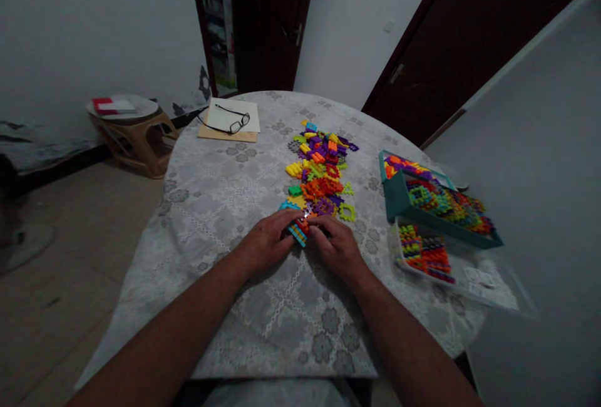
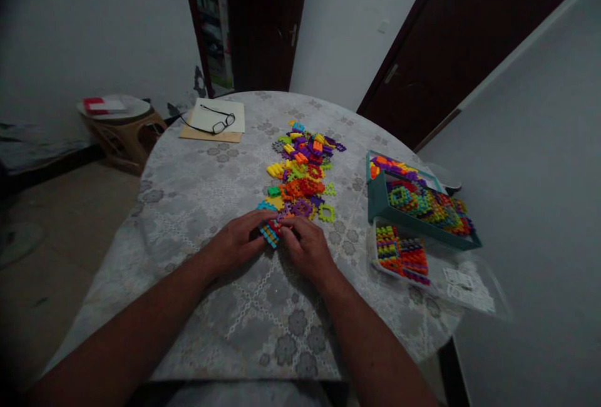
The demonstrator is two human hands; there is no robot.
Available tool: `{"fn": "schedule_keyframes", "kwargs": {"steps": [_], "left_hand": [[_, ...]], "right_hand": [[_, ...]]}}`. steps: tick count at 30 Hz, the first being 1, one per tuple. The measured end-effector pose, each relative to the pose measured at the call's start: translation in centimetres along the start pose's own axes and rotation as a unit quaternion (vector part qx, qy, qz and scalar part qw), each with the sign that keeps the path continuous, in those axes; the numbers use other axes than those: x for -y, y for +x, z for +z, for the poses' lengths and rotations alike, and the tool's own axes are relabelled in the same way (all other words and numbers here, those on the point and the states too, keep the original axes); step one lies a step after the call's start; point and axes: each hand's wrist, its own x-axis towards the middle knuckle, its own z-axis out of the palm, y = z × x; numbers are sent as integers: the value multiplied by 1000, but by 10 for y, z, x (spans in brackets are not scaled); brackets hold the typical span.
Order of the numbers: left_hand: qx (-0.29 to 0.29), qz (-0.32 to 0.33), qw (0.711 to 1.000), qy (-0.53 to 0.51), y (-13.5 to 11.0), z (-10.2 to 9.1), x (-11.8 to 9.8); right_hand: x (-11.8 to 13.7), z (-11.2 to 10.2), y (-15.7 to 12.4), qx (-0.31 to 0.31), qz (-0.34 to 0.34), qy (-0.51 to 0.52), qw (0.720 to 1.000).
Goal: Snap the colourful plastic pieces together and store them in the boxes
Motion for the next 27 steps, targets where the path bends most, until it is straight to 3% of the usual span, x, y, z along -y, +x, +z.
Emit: {"fn": "schedule_keyframes", "kwargs": {"steps": [3,8,12,20,27], "left_hand": [[14,-1,1000,7,1,0,-1],[5,-26,999,22,5,2,0],[19,-46,999,14,13,1,2],[53,-64,996,13,49,-3,4],[73,-52,996,-26,67,16,-10]], "right_hand": [[-7,-4,0,-33,17,-83,996],[-16,-7,-4,33,41,-242,969],[-18,-3,-2,39,50,-285,956],[-38,-9,16,-39,35,-208,977],[-39,-26,13,-139,68,-127,980]]}}
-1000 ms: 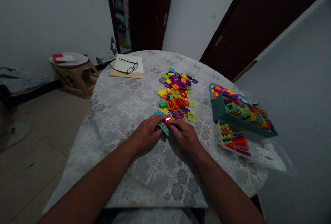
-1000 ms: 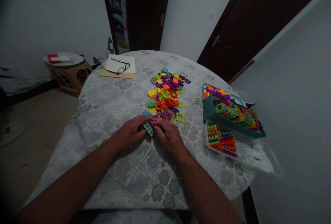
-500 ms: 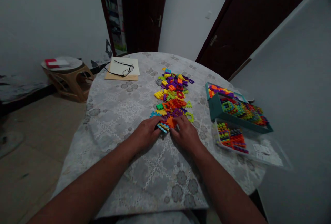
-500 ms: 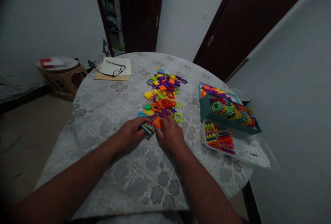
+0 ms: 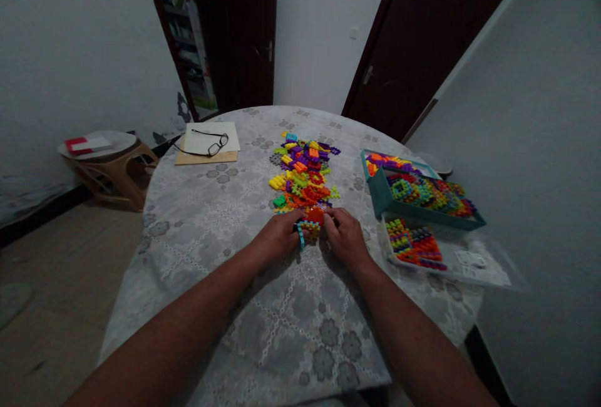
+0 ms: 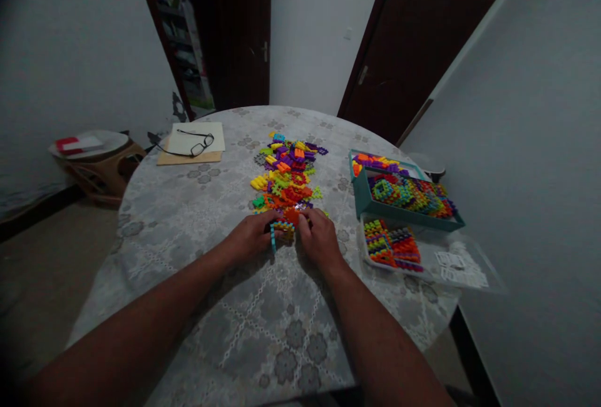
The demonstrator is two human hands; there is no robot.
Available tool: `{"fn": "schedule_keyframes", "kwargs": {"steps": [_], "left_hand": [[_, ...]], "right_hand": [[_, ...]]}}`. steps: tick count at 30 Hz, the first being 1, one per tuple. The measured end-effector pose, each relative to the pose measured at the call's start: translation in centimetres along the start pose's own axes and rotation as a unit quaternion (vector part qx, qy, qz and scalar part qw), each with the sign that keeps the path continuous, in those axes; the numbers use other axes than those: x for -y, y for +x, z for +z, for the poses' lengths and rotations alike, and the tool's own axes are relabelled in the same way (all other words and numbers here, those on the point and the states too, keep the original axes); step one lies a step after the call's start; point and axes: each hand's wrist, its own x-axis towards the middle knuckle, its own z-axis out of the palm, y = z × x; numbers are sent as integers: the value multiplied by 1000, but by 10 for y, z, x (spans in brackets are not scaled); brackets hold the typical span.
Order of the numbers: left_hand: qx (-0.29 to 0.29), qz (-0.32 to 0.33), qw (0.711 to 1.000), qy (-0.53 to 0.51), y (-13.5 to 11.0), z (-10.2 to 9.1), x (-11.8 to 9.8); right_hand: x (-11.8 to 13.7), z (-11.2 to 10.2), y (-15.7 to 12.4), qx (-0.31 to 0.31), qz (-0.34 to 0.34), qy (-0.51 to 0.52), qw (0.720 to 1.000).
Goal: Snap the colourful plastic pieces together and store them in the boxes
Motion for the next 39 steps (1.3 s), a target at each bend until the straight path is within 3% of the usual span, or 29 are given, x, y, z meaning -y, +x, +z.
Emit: {"fn": "schedule_keyframes", "kwargs": {"steps": [9,16,22,29,39], "left_hand": [[-10,-49,999,-12,-6,8,-6],[13,-19,999,34,-6,4,-5],[-1,5,999,49,-8,10,-3],[-24,0,998,62,-6,18,-4],[-50,-13,997,50,13,26,-15]], "right_hand": [[12,-17,-5,62,-47,-3,997],[14,-15,-8,104,-83,1,991],[21,-13,-11,164,-70,12,984],[21,-7,-12,119,-37,-31,992],[16,-22,-6,100,-52,-20,993]]}}
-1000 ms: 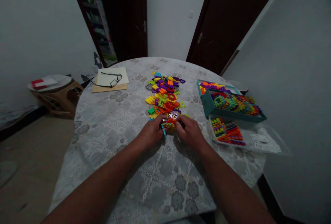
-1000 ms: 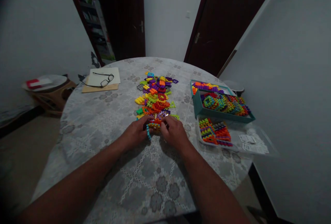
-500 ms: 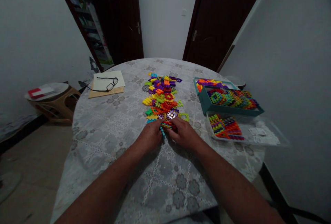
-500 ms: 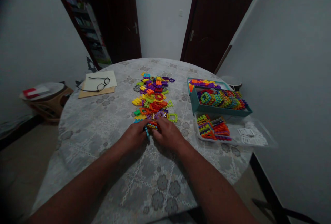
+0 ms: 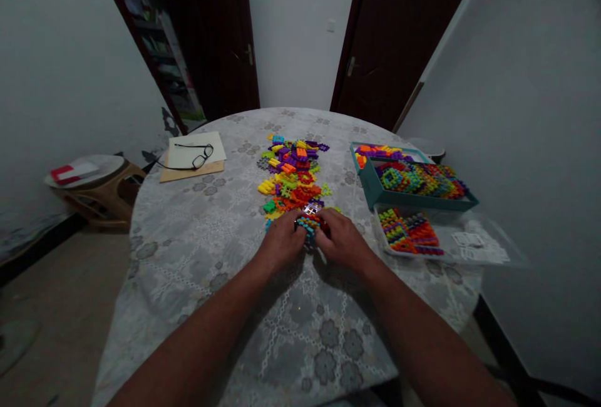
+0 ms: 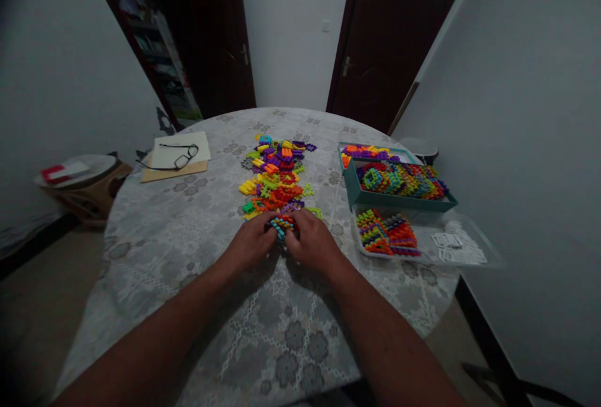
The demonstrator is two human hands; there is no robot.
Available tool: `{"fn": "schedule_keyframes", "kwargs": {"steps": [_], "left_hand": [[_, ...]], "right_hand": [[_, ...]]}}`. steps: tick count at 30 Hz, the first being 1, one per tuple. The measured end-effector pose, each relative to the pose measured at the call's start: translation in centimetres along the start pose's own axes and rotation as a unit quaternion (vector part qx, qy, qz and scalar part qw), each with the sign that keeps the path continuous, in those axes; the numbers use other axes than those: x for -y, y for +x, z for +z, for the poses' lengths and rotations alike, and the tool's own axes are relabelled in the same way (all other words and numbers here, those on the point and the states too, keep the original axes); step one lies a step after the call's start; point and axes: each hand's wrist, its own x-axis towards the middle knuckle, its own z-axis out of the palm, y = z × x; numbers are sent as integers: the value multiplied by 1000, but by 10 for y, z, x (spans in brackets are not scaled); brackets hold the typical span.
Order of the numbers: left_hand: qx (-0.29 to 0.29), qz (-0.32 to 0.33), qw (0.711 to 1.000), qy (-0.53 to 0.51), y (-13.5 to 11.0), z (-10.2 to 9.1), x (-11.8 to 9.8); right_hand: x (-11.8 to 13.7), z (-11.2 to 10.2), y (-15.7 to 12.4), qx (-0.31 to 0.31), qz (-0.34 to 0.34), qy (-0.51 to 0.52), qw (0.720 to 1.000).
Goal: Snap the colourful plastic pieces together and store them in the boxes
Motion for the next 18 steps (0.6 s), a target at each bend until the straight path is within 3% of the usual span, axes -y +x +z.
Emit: {"fn": "schedule_keyframes", "kwargs": {"steps": [7,13,18], "left_hand": [[-1,-14,1000,-3,-5,12,9],[-11,-3,999,-50,-15,5,18],[-8,25,999,-26,-18,6,25]], "right_hand": [[2,-5,-1,47,-19,24,998],[-1,-1,-3,57,24,-1,998],[-3,-2,-3,69,25,26,997]]}}
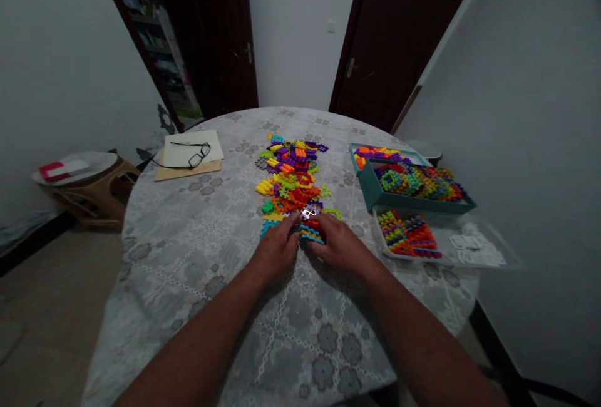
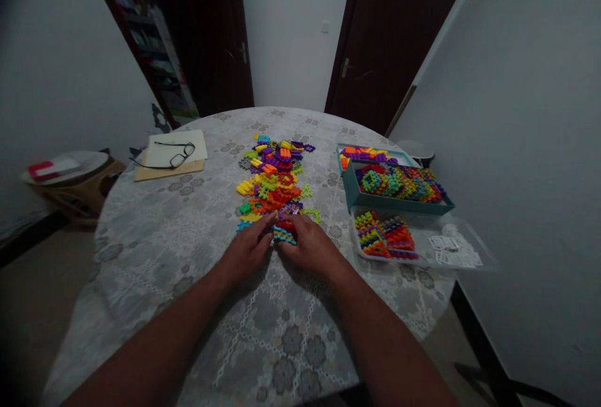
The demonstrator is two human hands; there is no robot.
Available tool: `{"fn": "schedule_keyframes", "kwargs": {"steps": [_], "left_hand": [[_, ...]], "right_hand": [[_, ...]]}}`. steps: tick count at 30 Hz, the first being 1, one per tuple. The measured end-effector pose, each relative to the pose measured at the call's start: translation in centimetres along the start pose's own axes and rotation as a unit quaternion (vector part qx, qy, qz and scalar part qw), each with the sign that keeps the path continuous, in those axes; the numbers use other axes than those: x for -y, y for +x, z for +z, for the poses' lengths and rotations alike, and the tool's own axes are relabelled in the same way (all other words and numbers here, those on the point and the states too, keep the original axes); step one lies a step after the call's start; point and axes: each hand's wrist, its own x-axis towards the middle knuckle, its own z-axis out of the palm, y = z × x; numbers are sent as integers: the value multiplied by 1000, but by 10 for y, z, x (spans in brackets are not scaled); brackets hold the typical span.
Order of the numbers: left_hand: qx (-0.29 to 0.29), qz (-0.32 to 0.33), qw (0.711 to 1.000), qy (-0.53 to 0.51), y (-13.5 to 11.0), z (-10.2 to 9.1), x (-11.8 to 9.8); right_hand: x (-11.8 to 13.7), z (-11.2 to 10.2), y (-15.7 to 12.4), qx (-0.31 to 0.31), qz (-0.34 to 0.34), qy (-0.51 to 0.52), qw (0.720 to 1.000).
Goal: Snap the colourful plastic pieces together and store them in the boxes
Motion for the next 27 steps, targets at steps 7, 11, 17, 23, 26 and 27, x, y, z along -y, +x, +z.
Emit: {"fn": "schedule_keyframes", "kwargs": {"steps": [7,11,17,23,26,27], "left_hand": [[10,61,998,29,-4,6,4],[10,67,997,33,-4,8,8],[1,82,996,30,-4,9,4],[-9,74,996,41,-2,8,-2],[-5,69,996,51,-2,8,-2],[-5,70,996,54,-2,8,-1]], "right_hand": [[1,-1,2,-22,4,9,1000],[-1,-3,2,-18,4,-20,1000],[-2,-10,-5,11,5,-48,999],[-2,-8,-6,28,5,-41,999],[-5,-9,-5,16,5,-48,999],[-5,-10,-5,15,6,-49,999]]}}
